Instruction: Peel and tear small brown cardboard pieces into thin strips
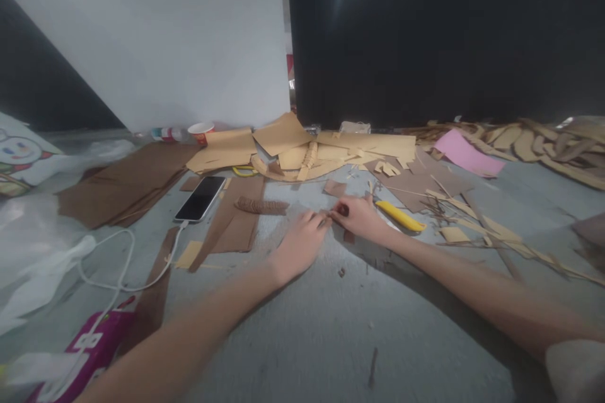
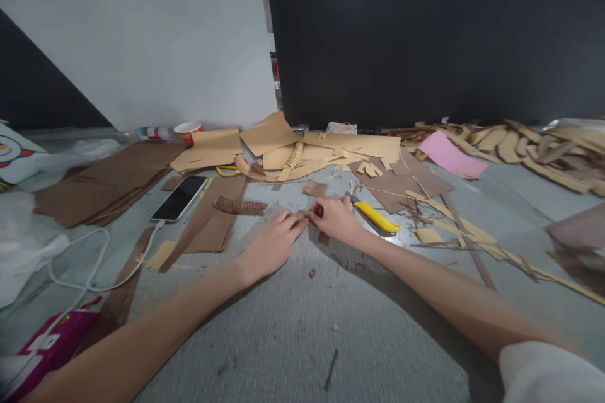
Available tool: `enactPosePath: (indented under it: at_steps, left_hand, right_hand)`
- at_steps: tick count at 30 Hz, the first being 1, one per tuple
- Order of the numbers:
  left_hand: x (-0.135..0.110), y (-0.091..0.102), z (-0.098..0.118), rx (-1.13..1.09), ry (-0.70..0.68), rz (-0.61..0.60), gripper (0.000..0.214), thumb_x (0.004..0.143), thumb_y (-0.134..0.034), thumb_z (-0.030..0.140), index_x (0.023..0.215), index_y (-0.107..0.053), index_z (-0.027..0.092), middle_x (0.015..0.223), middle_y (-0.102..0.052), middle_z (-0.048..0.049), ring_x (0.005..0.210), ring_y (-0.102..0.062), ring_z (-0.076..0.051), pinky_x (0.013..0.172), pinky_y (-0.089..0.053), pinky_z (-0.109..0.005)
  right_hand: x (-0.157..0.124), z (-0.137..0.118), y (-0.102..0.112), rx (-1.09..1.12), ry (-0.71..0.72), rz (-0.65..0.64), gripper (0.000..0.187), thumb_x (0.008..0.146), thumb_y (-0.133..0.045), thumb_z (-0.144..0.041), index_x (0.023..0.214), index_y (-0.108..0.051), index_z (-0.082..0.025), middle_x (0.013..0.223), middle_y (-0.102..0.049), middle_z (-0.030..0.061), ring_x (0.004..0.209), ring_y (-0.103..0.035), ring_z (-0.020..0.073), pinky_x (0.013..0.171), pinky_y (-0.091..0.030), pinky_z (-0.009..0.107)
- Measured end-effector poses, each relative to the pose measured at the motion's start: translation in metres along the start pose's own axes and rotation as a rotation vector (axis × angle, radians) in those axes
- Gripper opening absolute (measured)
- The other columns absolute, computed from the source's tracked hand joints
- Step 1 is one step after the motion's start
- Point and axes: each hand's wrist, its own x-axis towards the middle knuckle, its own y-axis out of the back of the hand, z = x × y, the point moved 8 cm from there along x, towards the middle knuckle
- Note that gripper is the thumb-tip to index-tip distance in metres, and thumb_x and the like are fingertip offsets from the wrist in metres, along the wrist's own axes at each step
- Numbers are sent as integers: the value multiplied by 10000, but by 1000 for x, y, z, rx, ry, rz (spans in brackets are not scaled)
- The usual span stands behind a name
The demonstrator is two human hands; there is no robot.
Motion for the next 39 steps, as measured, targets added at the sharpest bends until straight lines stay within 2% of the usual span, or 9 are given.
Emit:
enactPosePath:
  at_steps: [6, 8, 11, 15, 21, 28, 31, 36, 39]
  left_hand:
    - [0, -2, 2, 23, 2, -11, 490, 983, -466, 6, 1433, -646, 82, 1421, -682, -183, 1230, -621, -310, 1061, -547, -441]
    - [-1, -2, 2, 15, 9, -7, 475, 981, -459, 3, 1400, -664, 92, 1448, -670, -183, 1258, -612, -314, 1067, -540, -449]
    - [0, -2, 4, 0, 2, 6, 491, 993, -436, 1, 1425, -651, 94, 1453, -668, -179, 1267, -606, -310, 1081, -528, -449]
    - [0, -3, 5, -9, -3, 16, 552, 977, -453, -8, 1500, -598, 90, 1441, -669, -178, 1257, -604, -305, 1074, -530, -437]
    - [0, -1, 4, -18, 10, 33, 543, 1000, -423, 5, 1503, -599, 108, 1446, -670, -166, 1261, -611, -294, 1091, -532, -432]
    - [-3, -3, -1, -72, 45, 45, 514, 1006, -454, 22, 1478, -627, 123, 1442, -684, -151, 1287, -603, -298, 1122, -533, -454]
    - [-3, -5, -4, -102, 67, 44, 510, 995, -468, 30, 1468, -634, 120, 1467, -668, -156, 1343, -586, -305, 1150, -523, -468]
    - [-6, -9, -14, -119, 156, 63, 547, 987, -481, 62, 1522, -589, 95, 1530, -607, -198, 1465, -514, -341, 1194, -496, -518]
    - [-6, -9, -14, -138, 138, 63, 589, 977, -477, 57, 1559, -551, 112, 1566, -576, -195, 1499, -486, -335, 1210, -481, -527]
  right_hand:
    - [-8, -9, 9, -44, 230, 110, 196, 1085, -687, -361, 975, -727, -203, 868, -759, 32, 798, -655, 200, 915, -341, 405]
    - [-13, -17, 13, -87, 396, 118, 300, 1143, -589, -349, 937, -753, -204, 880, -755, 58, 846, -656, 213, 924, -348, 409]
    - [-19, -22, 17, -132, 579, 96, 515, 1180, -466, -300, 724, -689, -209, 714, -673, 35, 718, -581, 187, 869, -362, 399]
    - [-21, -20, 14, -156, 724, 21, 528, 1177, -463, -281, 708, -694, -210, 664, -653, 16, 642, -525, 165, 839, -388, 384]
    - [-22, -21, 11, -206, 779, 24, 494, 1152, -501, -244, 702, -699, -209, 649, -638, 18, 626, -518, 165, 804, -392, 377]
    - [-26, -23, 18, -200, 785, 127, 558, 1152, -471, -261, 617, -619, -205, 574, -556, -2, 573, -421, 150, 765, -374, 369]
    - [-27, -25, 18, -127, 774, 50, 562, 1146, -457, -271, 603, -593, -215, 563, -541, -2, 563, -416, 153, 767, -383, 371]
    - [-30, -33, 7, 49, 721, -177, 586, 1176, -386, -347, 633, -576, -240, 588, -593, 6, 569, -459, 162, 840, -439, 376]
    - [-31, -34, 3, 101, 683, -212, 601, 1191, -362, -394, 655, -588, -242, 620, -637, 24, 582, -487, 170, 848, -446, 381]
